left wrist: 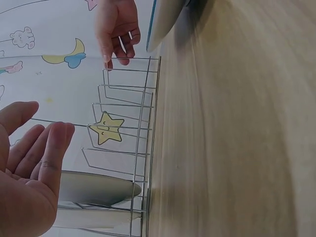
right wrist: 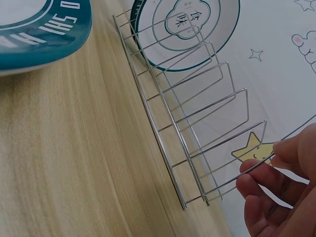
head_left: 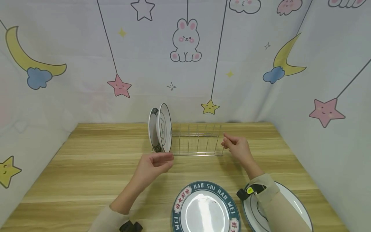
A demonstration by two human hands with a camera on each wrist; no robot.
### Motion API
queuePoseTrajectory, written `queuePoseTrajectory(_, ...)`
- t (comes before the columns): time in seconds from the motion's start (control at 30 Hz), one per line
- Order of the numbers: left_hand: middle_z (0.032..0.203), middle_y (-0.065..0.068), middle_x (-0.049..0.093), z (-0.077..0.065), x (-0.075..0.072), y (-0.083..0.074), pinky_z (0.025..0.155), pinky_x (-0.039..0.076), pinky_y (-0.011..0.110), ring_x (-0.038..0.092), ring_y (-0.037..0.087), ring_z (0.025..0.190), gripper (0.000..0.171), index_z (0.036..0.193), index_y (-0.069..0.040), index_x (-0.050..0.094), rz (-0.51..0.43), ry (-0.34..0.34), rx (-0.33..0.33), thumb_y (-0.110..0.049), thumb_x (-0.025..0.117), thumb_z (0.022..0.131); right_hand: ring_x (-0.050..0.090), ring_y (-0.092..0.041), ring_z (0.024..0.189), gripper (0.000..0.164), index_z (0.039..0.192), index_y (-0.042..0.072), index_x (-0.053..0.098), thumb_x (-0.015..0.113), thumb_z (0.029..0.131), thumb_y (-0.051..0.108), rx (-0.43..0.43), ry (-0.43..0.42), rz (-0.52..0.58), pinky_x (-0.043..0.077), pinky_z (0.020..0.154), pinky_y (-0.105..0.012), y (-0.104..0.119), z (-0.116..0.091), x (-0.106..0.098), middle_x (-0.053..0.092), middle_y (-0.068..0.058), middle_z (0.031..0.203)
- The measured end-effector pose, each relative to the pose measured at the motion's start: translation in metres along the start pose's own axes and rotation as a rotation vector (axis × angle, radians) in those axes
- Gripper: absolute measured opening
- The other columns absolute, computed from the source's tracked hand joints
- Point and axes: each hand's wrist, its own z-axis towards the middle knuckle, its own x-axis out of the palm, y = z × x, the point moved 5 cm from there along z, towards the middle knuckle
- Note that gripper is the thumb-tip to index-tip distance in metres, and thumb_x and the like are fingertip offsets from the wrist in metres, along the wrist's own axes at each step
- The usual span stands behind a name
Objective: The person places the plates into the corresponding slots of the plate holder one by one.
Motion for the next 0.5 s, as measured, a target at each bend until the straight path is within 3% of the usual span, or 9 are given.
queuePoseTrajectory(0.23,0.115,0.013,0.07,-0.002,0.004,0.008,0.082,0.059,0.029,0.07,0.023,0.097,0.04,0.121,-0.001,0.067,-0.016,0.032,-0.028,-0.016,0.079,0.086,0.069,-0.025,0.091,0.037,0.137,0.007,0.058,0.057,0.102,0.019,0.001,-0.003,-0.006,0.058,0.074,-0.039,-0.001,0.0,0.0,0.073,-0.014,0.101)
queuePoseTrajectory(0.5,0.115,0.016,0.07,-0.004,0.009,0.015,0.081,0.059,0.03,0.071,0.025,0.097,0.041,0.122,0.003,0.066,-0.035,0.064,-0.026,-0.011,0.078,0.086,0.069,-0.024,0.089,0.037,0.137,0.006,0.058,0.057,0.102,0.019,0.004,-0.005,-0.006,0.057,0.076,-0.045,0.0,-0.001,0.0,0.074,-0.013,0.1)
